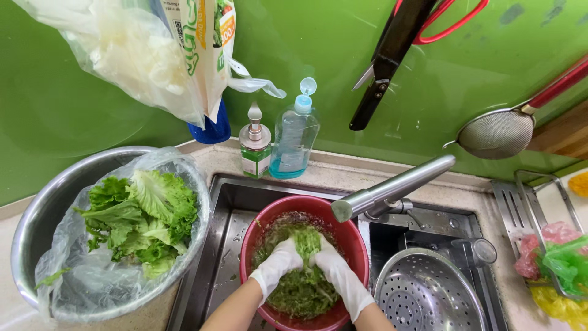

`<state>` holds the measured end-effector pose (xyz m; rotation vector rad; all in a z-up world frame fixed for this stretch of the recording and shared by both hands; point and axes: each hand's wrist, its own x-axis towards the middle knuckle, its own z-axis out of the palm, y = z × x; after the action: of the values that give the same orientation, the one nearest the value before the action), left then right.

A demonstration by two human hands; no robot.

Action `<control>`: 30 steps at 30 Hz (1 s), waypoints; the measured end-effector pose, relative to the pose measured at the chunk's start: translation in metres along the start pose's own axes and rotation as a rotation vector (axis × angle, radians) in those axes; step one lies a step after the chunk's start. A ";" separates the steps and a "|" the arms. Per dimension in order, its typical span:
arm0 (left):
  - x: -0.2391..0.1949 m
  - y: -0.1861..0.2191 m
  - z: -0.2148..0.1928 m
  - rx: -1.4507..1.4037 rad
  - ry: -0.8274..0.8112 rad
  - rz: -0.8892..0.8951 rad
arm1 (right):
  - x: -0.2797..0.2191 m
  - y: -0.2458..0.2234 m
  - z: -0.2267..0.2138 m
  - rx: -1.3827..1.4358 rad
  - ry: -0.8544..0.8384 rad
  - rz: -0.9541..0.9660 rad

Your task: The person washes shredded green vegetables in a red bowl filled with water inside a kitchen sink. They repeatedly agitate the vegetables by hand, transfer them to a metal colander to drain, and rinse them under running tap water.

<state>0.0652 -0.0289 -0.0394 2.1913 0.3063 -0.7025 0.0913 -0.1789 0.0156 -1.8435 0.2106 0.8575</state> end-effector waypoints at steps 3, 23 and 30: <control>-0.059 0.035 -0.041 -0.164 0.067 0.091 | -0.038 -0.031 -0.010 0.165 -0.061 -0.094; -0.211 0.293 -0.055 -0.026 -0.013 0.487 | -0.280 -0.094 -0.194 0.288 0.173 -0.416; -0.153 0.305 0.072 0.154 -0.191 0.313 | -0.246 0.025 -0.230 0.494 0.322 -0.144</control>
<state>0.0441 -0.2802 0.2007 2.2262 -0.1913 -0.7705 0.0054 -0.4476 0.2014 -1.4953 0.4438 0.3592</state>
